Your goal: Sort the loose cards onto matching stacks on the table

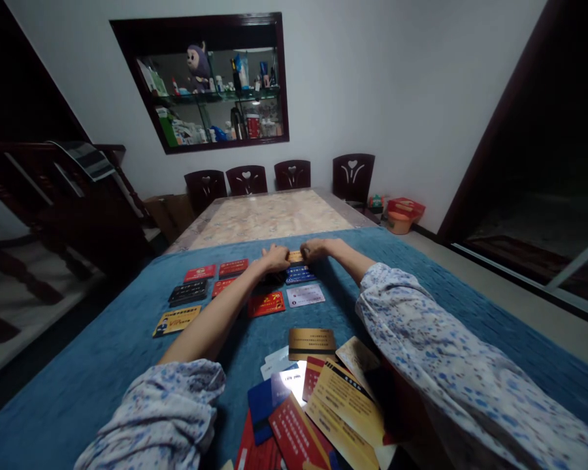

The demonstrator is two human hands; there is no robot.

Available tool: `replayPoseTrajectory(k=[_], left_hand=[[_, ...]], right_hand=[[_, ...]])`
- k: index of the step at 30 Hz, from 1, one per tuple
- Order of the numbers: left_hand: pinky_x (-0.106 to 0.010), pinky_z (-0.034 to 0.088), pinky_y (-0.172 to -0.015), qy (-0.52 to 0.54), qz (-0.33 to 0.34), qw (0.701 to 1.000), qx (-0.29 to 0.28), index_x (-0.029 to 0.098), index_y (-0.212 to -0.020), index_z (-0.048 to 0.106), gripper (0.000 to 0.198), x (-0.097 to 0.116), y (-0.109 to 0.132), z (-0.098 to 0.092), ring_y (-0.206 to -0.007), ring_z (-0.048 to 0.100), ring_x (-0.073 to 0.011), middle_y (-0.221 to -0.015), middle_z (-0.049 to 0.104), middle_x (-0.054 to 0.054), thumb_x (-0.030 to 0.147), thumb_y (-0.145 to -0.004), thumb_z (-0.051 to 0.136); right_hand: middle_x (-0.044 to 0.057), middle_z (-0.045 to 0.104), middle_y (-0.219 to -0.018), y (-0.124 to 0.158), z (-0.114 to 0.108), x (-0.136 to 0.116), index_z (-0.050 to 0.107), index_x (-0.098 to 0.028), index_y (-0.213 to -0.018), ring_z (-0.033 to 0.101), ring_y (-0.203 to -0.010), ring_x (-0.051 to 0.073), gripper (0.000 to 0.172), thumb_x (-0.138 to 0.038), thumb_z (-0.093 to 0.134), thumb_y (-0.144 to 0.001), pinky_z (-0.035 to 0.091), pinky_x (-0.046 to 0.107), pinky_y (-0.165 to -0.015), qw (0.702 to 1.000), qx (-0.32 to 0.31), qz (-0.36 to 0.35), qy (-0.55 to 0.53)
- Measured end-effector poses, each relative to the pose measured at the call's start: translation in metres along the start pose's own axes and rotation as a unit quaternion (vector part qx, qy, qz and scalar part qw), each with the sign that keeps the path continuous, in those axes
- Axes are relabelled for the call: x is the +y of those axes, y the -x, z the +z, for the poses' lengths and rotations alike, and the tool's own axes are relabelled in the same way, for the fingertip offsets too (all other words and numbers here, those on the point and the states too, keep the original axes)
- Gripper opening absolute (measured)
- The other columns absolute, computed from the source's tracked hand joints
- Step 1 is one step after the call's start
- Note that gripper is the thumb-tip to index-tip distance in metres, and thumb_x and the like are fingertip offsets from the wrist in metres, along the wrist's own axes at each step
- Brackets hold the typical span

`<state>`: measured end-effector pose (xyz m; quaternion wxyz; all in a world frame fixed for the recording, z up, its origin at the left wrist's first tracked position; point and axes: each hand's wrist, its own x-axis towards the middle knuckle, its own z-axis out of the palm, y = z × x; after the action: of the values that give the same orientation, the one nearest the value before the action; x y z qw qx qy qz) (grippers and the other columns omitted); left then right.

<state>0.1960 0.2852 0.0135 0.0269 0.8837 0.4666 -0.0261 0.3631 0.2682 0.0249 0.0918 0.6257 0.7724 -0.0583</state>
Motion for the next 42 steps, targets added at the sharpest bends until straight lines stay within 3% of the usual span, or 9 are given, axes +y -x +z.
replayPoseTrajectory(k=[9, 18, 22, 26, 29, 31, 38, 42], left_hand=[[-0.051, 0.042, -0.099, -0.026, 0.015, 0.999, -0.022, 0.020, -0.106, 0.066, 0.026, 0.002, 0.002, -0.007, -0.126, 0.043, -0.0332, -0.127, 0.061, -0.012, 0.023, -0.082, 0.057], [-0.052, 0.040, -0.102, -0.046, 0.029, 0.998, -0.025, 0.020, -0.109, 0.065, 0.029, 0.003, 0.004, -0.006, -0.128, 0.042, -0.0326, -0.130, 0.059, -0.013, 0.019, -0.082, 0.054], [-0.054, 0.038, -0.103, -0.048, 0.033, 0.998, -0.017, 0.021, -0.112, 0.064, 0.031, -0.001, 0.006, -0.006, -0.129, 0.040, -0.0331, -0.130, 0.060, -0.012, 0.020, -0.083, 0.052], [-0.052, 0.035, -0.104, -0.050, 0.035, 0.998, 0.001, 0.020, -0.121, 0.059, 0.037, -0.004, 0.010, -0.008, -0.133, 0.037, -0.0320, -0.136, 0.056, -0.014, 0.019, -0.086, 0.048], [-0.051, 0.033, -0.105, -0.052, 0.040, 0.998, 0.020, 0.020, -0.129, 0.053, 0.046, -0.004, 0.015, -0.010, -0.136, 0.033, -0.0305, -0.141, 0.051, -0.014, 0.014, -0.084, 0.047], [-0.051, 0.032, -0.105, -0.048, 0.052, 0.997, 0.038, 0.021, -0.132, 0.051, 0.051, -0.003, 0.020, -0.010, -0.136, 0.033, -0.0301, -0.142, 0.050, -0.014, 0.012, -0.082, 0.047], [-0.052, 0.029, -0.106, -0.011, 0.114, 0.988, 0.102, 0.018, -0.129, 0.057, 0.047, 0.013, 0.041, -0.011, -0.133, 0.035, -0.0328, -0.137, 0.053, -0.014, 0.014, -0.082, 0.051], [-0.053, 0.029, -0.106, 0.013, 0.151, 0.982, 0.116, 0.022, -0.129, 0.059, 0.043, 0.028, 0.055, -0.012, -0.132, 0.034, -0.0333, -0.135, 0.054, -0.012, 0.017, -0.087, 0.051]], right_hand=[[0.011, 0.074, -0.111, -0.016, 0.005, -0.003, 0.073, -0.018, -0.110, 0.069, -0.095, 0.022, 0.037, -0.023, 0.069, -0.073, 0.049, 0.023, -0.068, 1.000, -0.021, 0.006, 0.000], [0.012, 0.073, -0.114, -0.011, 0.004, -0.005, 0.073, -0.018, -0.110, 0.069, -0.097, 0.022, 0.033, -0.021, 0.066, -0.078, 0.049, 0.024, -0.070, 1.000, -0.019, 0.005, -0.009], [0.012, 0.072, -0.117, -0.006, 0.003, -0.003, 0.068, -0.020, -0.120, 0.069, -0.099, 0.023, 0.042, -0.024, 0.067, -0.078, 0.049, 0.024, -0.070, 1.000, -0.008, 0.014, -0.018], [0.014, 0.070, -0.121, 0.001, 0.000, 0.000, 0.054, -0.020, -0.140, 0.069, -0.097, 0.023, 0.060, -0.028, 0.064, -0.082, 0.050, 0.024, -0.069, 0.999, 0.009, 0.026, -0.031], [0.014, 0.071, -0.118, 0.010, -0.005, 0.002, 0.045, -0.016, -0.147, 0.070, -0.094, 0.022, 0.069, -0.027, 0.065, -0.081, 0.051, 0.025, -0.071, 0.999, 0.020, 0.027, -0.037], [0.012, 0.073, -0.114, 0.019, -0.009, 0.004, 0.048, -0.014, -0.145, 0.070, -0.093, 0.021, 0.069, -0.021, 0.066, -0.079, 0.050, 0.023, -0.073, 0.999, 0.027, 0.024, -0.037], [0.008, 0.074, -0.110, 0.064, -0.020, 0.007, 0.071, -0.017, -0.119, 0.067, -0.099, 0.019, 0.042, -0.012, 0.061, -0.079, 0.045, 0.019, -0.077, 0.996, 0.085, 0.014, -0.023], [0.006, 0.075, -0.107, 0.096, -0.020, 0.009, 0.075, -0.020, -0.111, 0.067, -0.098, 0.019, 0.036, -0.012, 0.058, -0.080, 0.043, 0.020, -0.073, 0.994, 0.109, 0.016, -0.017]])
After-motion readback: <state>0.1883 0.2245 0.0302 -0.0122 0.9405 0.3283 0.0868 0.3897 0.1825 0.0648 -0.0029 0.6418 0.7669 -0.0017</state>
